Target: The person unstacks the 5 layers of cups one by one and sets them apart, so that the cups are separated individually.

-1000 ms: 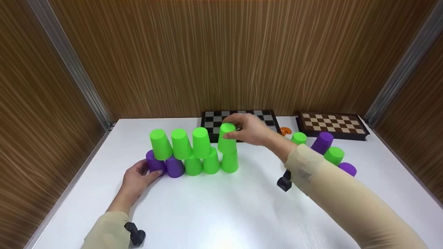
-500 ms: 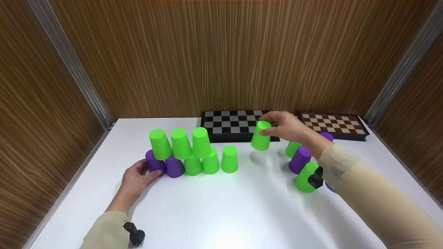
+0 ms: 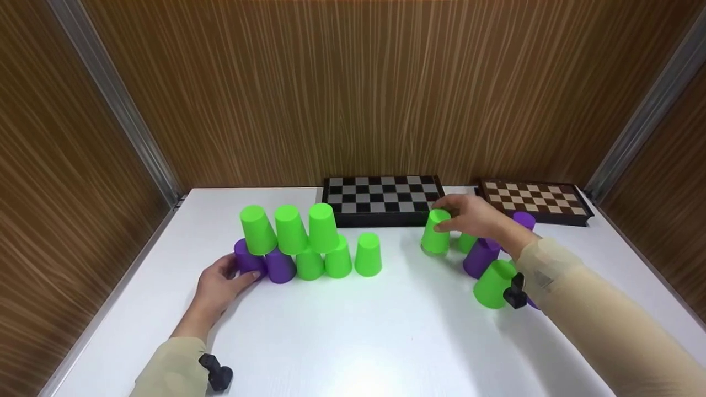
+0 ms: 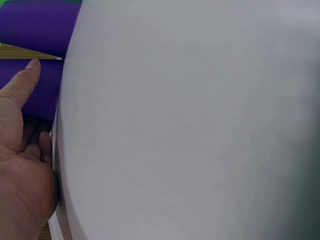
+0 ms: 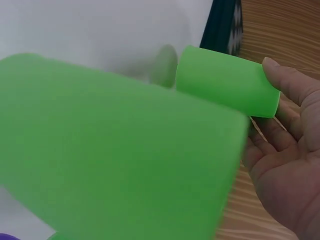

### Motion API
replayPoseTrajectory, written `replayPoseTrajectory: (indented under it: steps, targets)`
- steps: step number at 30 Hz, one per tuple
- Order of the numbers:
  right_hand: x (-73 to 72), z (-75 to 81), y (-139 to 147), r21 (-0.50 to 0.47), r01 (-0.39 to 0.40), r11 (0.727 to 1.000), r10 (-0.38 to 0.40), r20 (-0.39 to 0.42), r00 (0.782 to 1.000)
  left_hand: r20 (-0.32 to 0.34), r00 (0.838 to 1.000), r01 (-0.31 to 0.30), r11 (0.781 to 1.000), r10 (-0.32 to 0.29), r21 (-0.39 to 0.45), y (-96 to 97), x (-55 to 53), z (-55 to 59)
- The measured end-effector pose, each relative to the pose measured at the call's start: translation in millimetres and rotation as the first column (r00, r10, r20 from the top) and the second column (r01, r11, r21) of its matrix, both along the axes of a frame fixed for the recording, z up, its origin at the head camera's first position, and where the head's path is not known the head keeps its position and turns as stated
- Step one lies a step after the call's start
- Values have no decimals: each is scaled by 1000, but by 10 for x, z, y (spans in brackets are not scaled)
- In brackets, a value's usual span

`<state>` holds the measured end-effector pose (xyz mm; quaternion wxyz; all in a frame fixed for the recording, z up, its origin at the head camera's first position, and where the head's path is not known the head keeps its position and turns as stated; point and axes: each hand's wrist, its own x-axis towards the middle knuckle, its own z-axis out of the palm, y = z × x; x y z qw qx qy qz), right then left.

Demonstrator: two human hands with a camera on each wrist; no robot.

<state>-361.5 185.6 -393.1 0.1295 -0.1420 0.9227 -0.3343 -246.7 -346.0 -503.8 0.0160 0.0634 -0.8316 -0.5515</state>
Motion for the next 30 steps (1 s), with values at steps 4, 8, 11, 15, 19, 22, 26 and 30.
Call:
replayPoseTrajectory:
  steps: [4,8,11,15,19,22,26,30]
  targets:
    - [-9,-52,3,27,-2,1000,2,2,1000,-4,1000,2,1000,-2,-6,4,-1,6]
    - [-20,-88,-3,41,-9,999,10,-9,1000,-5,1000,6,1000,-7,-6,8,0,7]
    - [-23,-99,-8,43,-12,999,12,-13,1000,-1,1000,10,1000,-10,-6,5,-1,5]
    - [-23,-103,-15,49,-18,999,19,-19,1000,0,1000,12,1000,-12,-12,3,-3,4]
    - [-25,-114,-23,48,-25,999,27,-33,999,-2,1000,9,1000,-9,-6,5,-1,5]
    - [-29,-125,-24,42,-24,999,26,-38,999,-3,1000,8,1000,-8,1,8,3,6]
    - [-39,-138,-23,39,-21,999,22,-34,999,0,1000,6,1000,-6,2,7,5,11]
    - [-54,-145,-22,40,-25,999,26,-27,999,10,1000,2,1000,-2,1,5,7,10]
